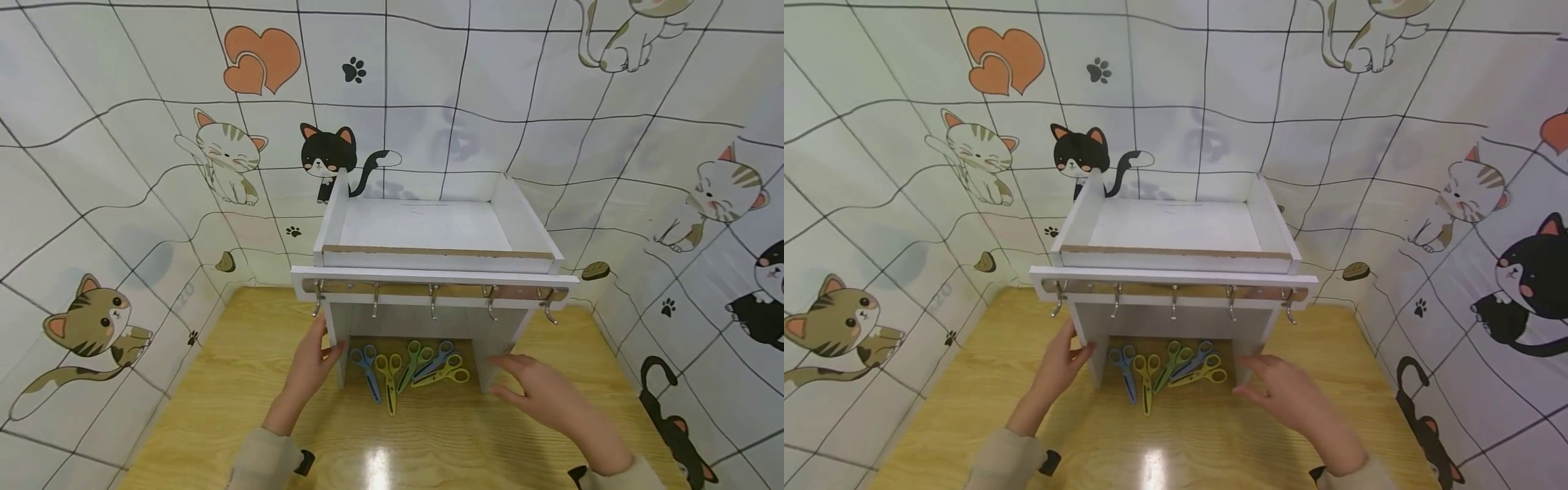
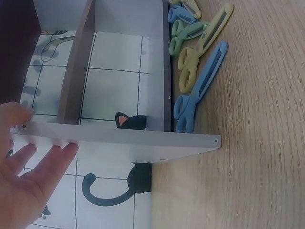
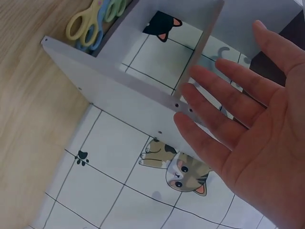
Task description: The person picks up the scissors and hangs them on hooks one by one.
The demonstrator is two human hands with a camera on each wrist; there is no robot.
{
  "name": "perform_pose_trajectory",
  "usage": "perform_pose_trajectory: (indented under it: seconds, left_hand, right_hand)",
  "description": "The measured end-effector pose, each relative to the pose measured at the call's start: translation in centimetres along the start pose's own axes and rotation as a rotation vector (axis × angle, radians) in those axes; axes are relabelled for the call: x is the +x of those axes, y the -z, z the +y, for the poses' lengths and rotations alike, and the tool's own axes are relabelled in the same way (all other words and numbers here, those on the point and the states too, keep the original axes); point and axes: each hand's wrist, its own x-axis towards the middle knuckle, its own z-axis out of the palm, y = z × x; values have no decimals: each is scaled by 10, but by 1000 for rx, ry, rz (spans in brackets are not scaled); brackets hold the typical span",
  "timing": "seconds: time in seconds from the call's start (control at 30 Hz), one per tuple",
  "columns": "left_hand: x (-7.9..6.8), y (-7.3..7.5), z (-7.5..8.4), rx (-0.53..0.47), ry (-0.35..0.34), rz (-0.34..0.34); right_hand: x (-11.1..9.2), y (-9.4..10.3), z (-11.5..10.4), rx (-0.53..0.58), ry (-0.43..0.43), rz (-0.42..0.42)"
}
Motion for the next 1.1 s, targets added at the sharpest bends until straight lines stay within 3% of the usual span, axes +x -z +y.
perform_pose_trajectory:
  seconds: [0.33, 0.57, 1.1]
  left_hand:
    - [0, -2, 1, 31, -15, 18]
    - [-1, -3, 0, 25, -3, 20]
    - [-3, -3, 0, 8, 25, 28]
  right_hand:
    - [8, -23, -5, 90, -14, -29]
    - [19, -41, -9, 127, 46, -37]
    - [42, -71, -17, 245, 88, -72]
